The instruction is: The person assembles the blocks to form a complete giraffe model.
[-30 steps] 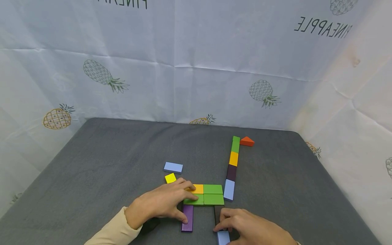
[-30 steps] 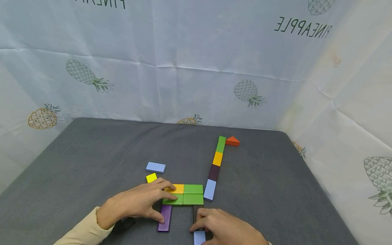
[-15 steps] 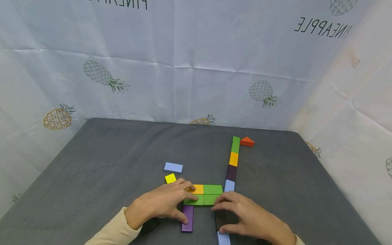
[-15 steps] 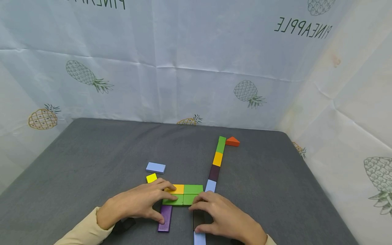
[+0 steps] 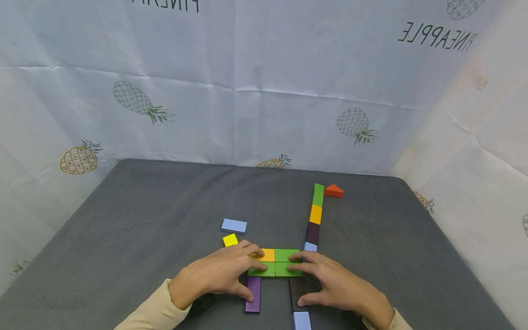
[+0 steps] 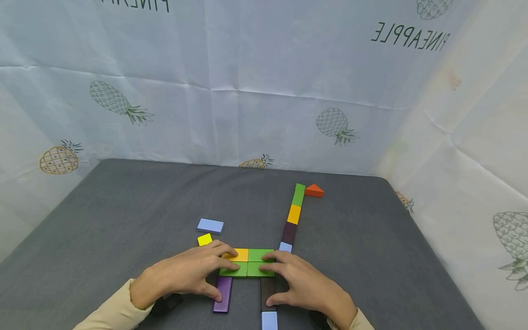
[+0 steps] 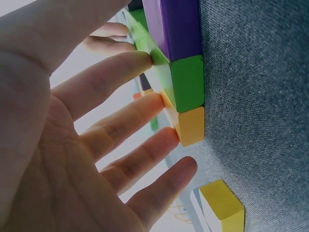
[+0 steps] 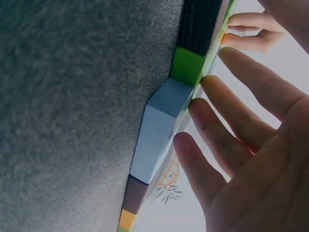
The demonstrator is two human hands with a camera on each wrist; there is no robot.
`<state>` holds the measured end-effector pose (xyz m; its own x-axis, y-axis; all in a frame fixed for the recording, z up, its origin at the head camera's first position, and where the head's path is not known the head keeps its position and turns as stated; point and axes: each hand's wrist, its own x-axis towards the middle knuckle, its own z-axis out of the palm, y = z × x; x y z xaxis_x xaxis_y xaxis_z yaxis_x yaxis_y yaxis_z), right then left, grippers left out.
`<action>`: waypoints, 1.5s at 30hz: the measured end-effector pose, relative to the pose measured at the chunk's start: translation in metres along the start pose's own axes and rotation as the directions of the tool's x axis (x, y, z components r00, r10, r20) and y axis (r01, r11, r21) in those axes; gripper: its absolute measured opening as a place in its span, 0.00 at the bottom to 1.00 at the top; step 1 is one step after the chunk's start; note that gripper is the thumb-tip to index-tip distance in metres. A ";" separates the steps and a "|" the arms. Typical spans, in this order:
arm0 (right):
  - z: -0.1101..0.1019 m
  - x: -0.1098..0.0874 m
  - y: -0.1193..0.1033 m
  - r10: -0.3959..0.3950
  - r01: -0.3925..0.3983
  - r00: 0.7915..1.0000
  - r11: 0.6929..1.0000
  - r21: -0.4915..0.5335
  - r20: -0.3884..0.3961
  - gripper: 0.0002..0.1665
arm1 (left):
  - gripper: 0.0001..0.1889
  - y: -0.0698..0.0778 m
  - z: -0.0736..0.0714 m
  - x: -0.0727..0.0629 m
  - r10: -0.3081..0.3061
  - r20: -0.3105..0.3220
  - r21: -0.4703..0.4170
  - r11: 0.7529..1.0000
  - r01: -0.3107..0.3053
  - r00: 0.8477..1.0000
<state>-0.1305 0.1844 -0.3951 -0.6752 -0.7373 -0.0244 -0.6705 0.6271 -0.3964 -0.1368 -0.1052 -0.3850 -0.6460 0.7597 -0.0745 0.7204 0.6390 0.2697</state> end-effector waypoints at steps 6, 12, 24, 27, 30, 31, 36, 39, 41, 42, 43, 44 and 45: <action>-0.001 0.000 0.000 0.005 -0.005 1.000 1.000 -0.006 0.007 0.36 | 0.29 -0.001 -0.004 -0.002 0.009 -0.034 -0.025 1.000 -0.010 0.999; -0.001 0.000 0.001 0.012 -0.012 1.000 1.000 -0.016 0.009 0.35 | 0.26 -0.009 -0.013 -0.007 -0.029 -0.100 -0.038 0.999 0.025 0.995; 0.001 -0.002 0.002 0.013 -0.013 1.000 1.000 -0.004 -0.003 0.35 | 0.25 -0.033 -0.023 -0.015 -0.155 -0.090 -0.146 0.979 0.141 0.984; 0.001 -0.002 0.002 0.014 -0.014 1.000 1.000 -0.003 -0.002 0.35 | 0.25 -0.037 -0.022 -0.015 -0.164 -0.093 -0.151 0.977 0.148 0.982; 0.001 -0.002 0.002 0.017 -0.017 1.000 1.000 0.001 0.000 0.35 | 0.24 -0.041 -0.021 -0.015 -0.179 -0.095 -0.156 0.974 0.163 0.979; 0.001 -0.002 0.002 0.015 -0.015 1.000 1.000 0.001 -0.002 0.35 | 0.24 -0.042 -0.020 -0.015 -0.191 -0.093 -0.159 0.972 0.175 0.977; 0.001 -0.002 0.002 0.004 -0.005 1.000 1.000 -0.002 -0.017 0.34 | 0.23 -0.047 -0.018 -0.014 -0.250 -0.084 -0.174 0.957 0.233 0.965; 0.002 -0.002 0.002 -0.003 0.002 1.000 1.000 -0.006 -0.025 0.34 | 0.21 -0.050 -0.017 -0.013 -0.269 -0.075 -0.183 0.950 0.252 0.960; 0.002 -0.002 0.002 -0.005 0.005 1.000 1.000 -0.006 -0.029 0.34 | 0.20 -0.051 -0.017 -0.013 -0.272 -0.072 -0.185 0.949 0.255 0.960; 0.002 -0.002 0.002 -0.003 0.003 1.000 1.000 -0.004 -0.029 0.34 | 0.20 -0.051 -0.017 -0.013 -0.269 -0.072 -0.185 0.950 0.252 0.960; 0.002 -0.002 0.002 -0.002 0.002 1.000 1.000 -0.002 -0.028 0.34 | 0.20 -0.052 -0.017 -0.012 -0.268 -0.074 -0.185 0.950 0.251 0.961; 0.002 -0.002 0.002 0.001 -0.001 1.000 1.000 0.001 -0.027 0.34 | 0.19 -0.053 -0.016 -0.012 -0.263 -0.077 -0.182 0.952 0.246 0.962; 0.002 -0.002 0.002 0.002 -0.002 1.000 1.000 0.002 -0.027 0.34 | 0.19 -0.053 -0.016 -0.012 -0.258 -0.082 -0.178 0.954 0.241 0.963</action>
<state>-0.1303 0.1866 -0.3974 -0.6847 -0.7288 -0.0007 -0.6684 0.6284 -0.3980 -0.1713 -0.1502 -0.3831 -0.8284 0.5566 -0.0630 0.4868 0.7711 0.4105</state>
